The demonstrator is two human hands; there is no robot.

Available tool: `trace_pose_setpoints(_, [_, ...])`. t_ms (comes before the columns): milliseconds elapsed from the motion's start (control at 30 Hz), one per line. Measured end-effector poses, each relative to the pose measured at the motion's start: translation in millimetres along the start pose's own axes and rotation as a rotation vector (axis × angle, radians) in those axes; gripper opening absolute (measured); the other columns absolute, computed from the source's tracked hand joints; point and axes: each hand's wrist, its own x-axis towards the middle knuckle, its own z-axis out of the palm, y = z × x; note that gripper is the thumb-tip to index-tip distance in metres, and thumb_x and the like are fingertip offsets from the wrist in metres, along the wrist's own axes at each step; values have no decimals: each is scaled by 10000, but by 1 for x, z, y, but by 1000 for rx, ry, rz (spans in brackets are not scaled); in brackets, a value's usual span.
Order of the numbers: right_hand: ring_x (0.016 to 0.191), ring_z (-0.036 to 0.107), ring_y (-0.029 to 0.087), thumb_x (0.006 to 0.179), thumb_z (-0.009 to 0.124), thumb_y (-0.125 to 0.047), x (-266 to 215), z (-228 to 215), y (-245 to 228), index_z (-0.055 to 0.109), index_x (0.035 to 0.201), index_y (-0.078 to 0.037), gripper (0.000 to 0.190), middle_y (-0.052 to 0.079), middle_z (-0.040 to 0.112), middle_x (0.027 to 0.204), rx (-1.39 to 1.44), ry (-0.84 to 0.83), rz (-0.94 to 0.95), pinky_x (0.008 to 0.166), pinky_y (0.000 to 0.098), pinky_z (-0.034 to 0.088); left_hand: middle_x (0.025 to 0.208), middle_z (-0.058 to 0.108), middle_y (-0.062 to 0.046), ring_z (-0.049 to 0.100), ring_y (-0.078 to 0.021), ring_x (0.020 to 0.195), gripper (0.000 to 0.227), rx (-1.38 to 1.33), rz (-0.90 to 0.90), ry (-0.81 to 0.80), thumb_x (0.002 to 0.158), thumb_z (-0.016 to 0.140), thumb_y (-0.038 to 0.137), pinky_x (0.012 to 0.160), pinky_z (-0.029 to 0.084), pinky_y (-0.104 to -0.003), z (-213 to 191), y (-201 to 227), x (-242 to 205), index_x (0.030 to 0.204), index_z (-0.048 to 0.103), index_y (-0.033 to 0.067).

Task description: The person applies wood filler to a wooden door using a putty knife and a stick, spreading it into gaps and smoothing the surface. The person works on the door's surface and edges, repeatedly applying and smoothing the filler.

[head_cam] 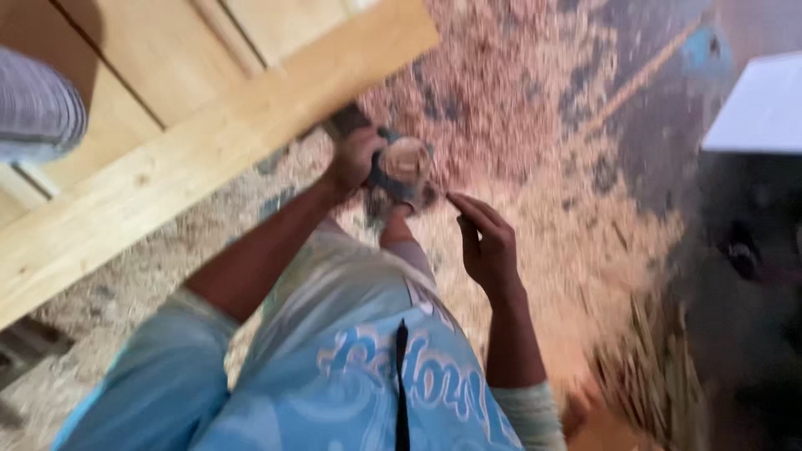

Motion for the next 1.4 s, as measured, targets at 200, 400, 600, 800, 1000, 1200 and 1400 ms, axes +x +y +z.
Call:
trace_pose_setpoints(200, [1145, 706, 315, 888, 620, 39, 102, -35, 60, 714, 1249, -83, 392, 111, 725, 1264, -84, -254, -362, 943, 396, 592, 1245, 655, -193, 640, -307, 1112, 235, -332, -694, -54, 996, 541, 100, 966, 521, -398, 0, 2, 84, 1153, 698, 23])
trace_pose_setpoints(400, [1114, 709, 297, 793, 578, 30, 181, -70, 131, 738, 1237, -96, 489, 106, 734, 1241, -132, -464, -705, 892, 397, 603, 1401, 555, -228, 561, -368, 1251, 304, 121, -772, -53, 1036, 484, 144, 1043, 465, -397, 42, 34, 123, 1248, 686, 63])
trace_pose_setpoints(600, [1155, 713, 246, 795, 570, 26, 215, -83, 172, 743, 1244, -117, 502, 70, 729, 1261, -85, -613, -905, 917, 364, 609, 1266, 677, -200, 650, -320, 1158, 378, -109, -1132, 592, 1009, 543, 244, 1026, 487, -406, 98, 63, 126, 1267, 643, -14])
trace_pose_setpoints(800, [1135, 729, 202, 937, 565, -86, 260, -58, 181, 760, 1098, -256, 304, -36, 749, 1279, -173, -818, -1113, 897, 364, 596, 894, 565, -128, 582, -250, 740, 174, -627, -974, 1227, 989, 540, 123, 612, 574, -415, 64, 92, 128, 1073, 547, -29])
trace_pose_setpoints(1000, [896, 724, 210, 1095, 480, -164, 366, 9, 189, 701, 1311, -209, 312, 136, 717, 1222, -411, -959, -469, 850, 379, 620, 951, 640, -23, 682, -152, 817, 152, -726, -794, 1645, 960, 535, 160, 592, 550, -337, 1, 102, 95, 1085, 595, 98])
trace_pose_setpoints(1200, [1018, 731, 219, 1065, 518, -133, 457, 92, 214, 697, 1338, -220, 339, 82, 693, 1339, -434, -666, -614, 880, 380, 594, 910, 630, -45, 592, -173, 727, 203, -871, -968, 1484, 1031, 525, 252, 498, 437, -337, 41, 66, 83, 1052, 622, 76])
trace_pose_setpoints(1400, [1154, 683, 262, 922, 570, -118, 387, 109, 232, 673, 1343, -184, 439, 82, 666, 1341, -702, -570, -793, 697, 350, 626, 1063, 668, -74, 661, -175, 916, 435, -1028, -1125, 1547, 916, 592, 170, 703, 548, -333, 84, 26, 106, 1332, 562, 47])
